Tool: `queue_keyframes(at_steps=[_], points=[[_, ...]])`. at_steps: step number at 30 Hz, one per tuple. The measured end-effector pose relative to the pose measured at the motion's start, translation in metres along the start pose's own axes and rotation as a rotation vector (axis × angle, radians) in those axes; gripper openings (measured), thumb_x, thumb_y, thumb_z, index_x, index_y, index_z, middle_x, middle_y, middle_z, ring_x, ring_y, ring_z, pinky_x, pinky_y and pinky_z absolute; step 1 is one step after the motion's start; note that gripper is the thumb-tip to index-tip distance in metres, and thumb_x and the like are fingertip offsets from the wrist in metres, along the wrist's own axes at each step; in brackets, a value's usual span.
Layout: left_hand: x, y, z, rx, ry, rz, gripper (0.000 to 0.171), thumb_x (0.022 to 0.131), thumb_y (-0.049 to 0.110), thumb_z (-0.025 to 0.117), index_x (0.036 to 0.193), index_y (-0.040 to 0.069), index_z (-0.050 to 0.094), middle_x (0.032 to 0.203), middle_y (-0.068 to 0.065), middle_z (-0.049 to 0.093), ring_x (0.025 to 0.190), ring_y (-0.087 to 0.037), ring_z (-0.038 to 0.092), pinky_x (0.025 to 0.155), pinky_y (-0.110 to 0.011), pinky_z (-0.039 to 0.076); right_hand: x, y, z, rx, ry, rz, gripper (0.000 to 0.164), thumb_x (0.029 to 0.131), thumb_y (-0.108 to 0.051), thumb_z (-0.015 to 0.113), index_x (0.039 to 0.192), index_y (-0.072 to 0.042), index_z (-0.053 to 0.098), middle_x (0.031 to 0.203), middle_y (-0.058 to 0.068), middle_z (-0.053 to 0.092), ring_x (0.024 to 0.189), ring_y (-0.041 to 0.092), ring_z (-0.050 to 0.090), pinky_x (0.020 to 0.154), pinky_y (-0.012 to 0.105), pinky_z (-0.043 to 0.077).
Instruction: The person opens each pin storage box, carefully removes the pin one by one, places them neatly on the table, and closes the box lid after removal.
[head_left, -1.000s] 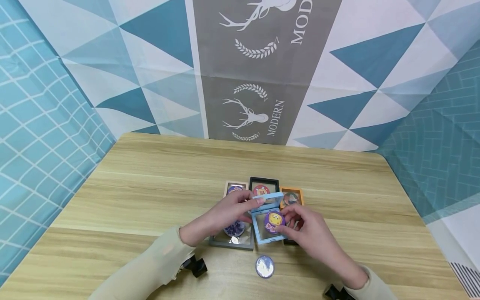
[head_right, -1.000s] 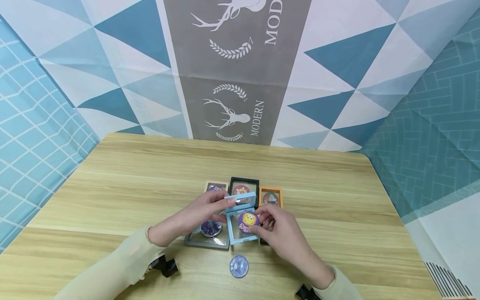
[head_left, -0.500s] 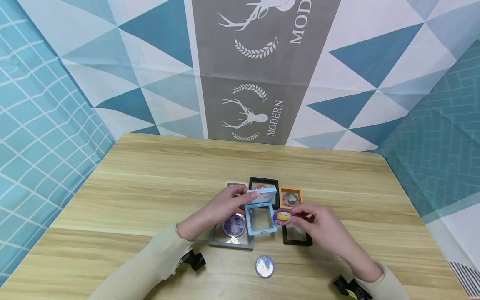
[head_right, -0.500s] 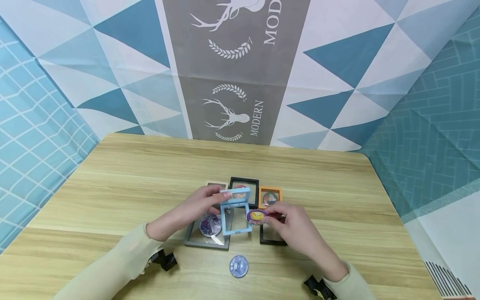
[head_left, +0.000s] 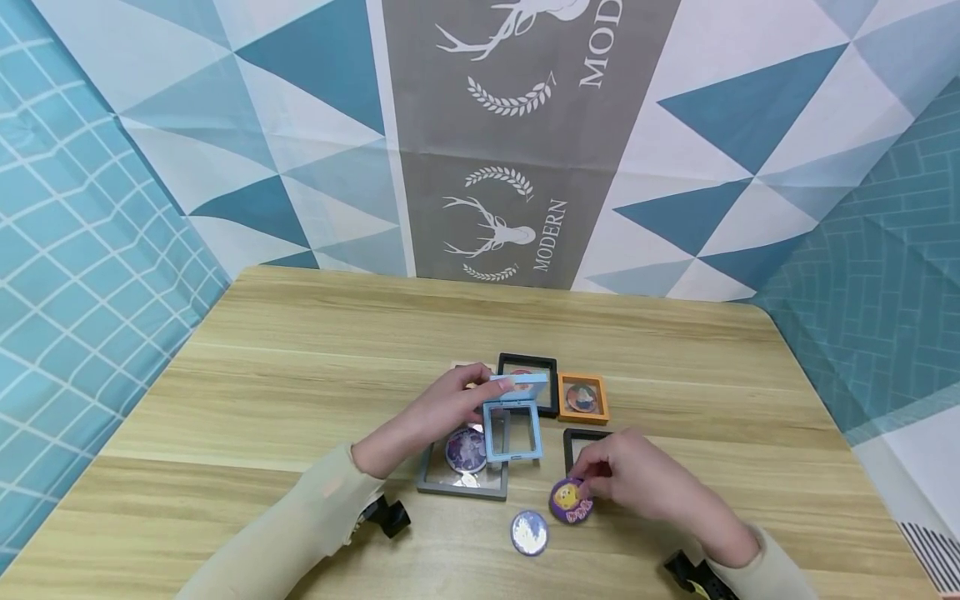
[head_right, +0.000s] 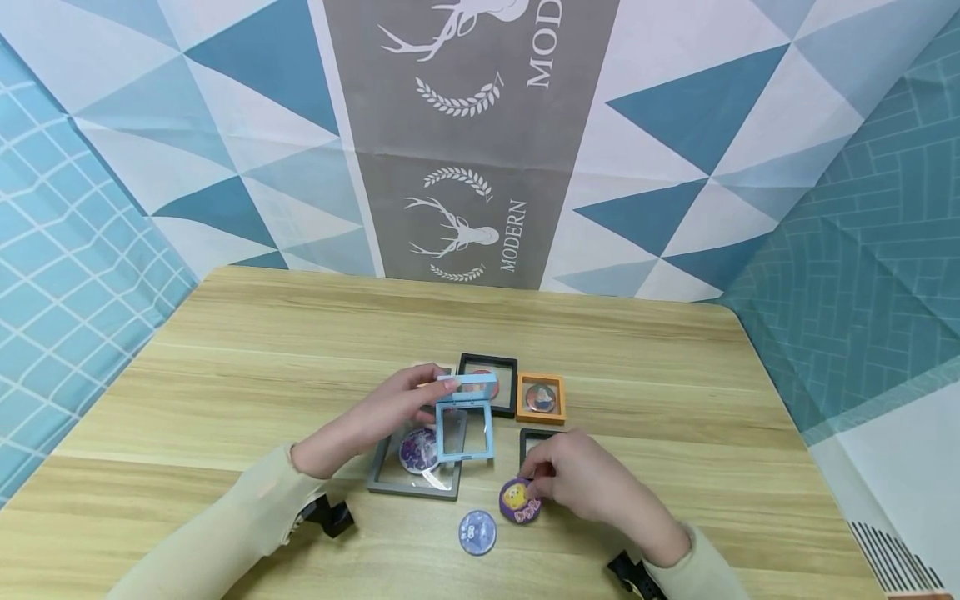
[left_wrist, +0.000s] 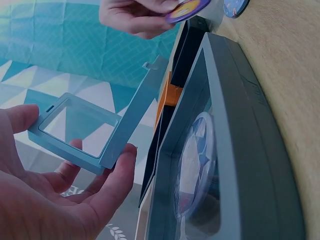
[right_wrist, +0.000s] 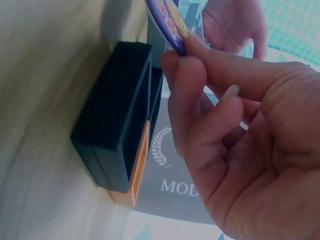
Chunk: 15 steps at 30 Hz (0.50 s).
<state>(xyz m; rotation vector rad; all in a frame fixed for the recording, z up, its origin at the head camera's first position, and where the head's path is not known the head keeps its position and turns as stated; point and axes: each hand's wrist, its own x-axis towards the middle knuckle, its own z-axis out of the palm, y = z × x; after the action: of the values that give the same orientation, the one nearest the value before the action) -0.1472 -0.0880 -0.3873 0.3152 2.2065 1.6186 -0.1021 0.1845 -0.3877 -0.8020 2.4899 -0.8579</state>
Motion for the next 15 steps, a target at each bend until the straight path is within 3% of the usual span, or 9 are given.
queue_keyframes(at_steps=[9,15], points=[[0.0,-0.001,0.001,-0.019,-0.031,0.025,0.05,0.088,0.053,0.051,0.101,0.005,0.05,0.105,-0.012,0.054,0.097,-0.029,0.057,0.072,-0.033,0.052,0.004,-0.007,0.017,-0.042,-0.106,0.0,0.005,0.076,-0.021,0.071,0.079,-0.025,0.069,0.072,-0.02,0.057,0.062,0.001,0.05,0.054,0.023,0.045],[0.001,-0.003,0.003,0.015,-0.041,0.027,0.047,0.087,0.053,0.052,0.101,0.008,0.051,0.104,-0.012,0.052,0.097,-0.03,0.056,0.073,-0.035,0.052,0.005,-0.009,0.026,-0.068,-0.125,-0.019,0.007,0.076,-0.021,0.072,0.076,-0.026,0.067,0.063,-0.019,0.053,0.057,-0.001,0.047,0.051,0.021,0.042]])
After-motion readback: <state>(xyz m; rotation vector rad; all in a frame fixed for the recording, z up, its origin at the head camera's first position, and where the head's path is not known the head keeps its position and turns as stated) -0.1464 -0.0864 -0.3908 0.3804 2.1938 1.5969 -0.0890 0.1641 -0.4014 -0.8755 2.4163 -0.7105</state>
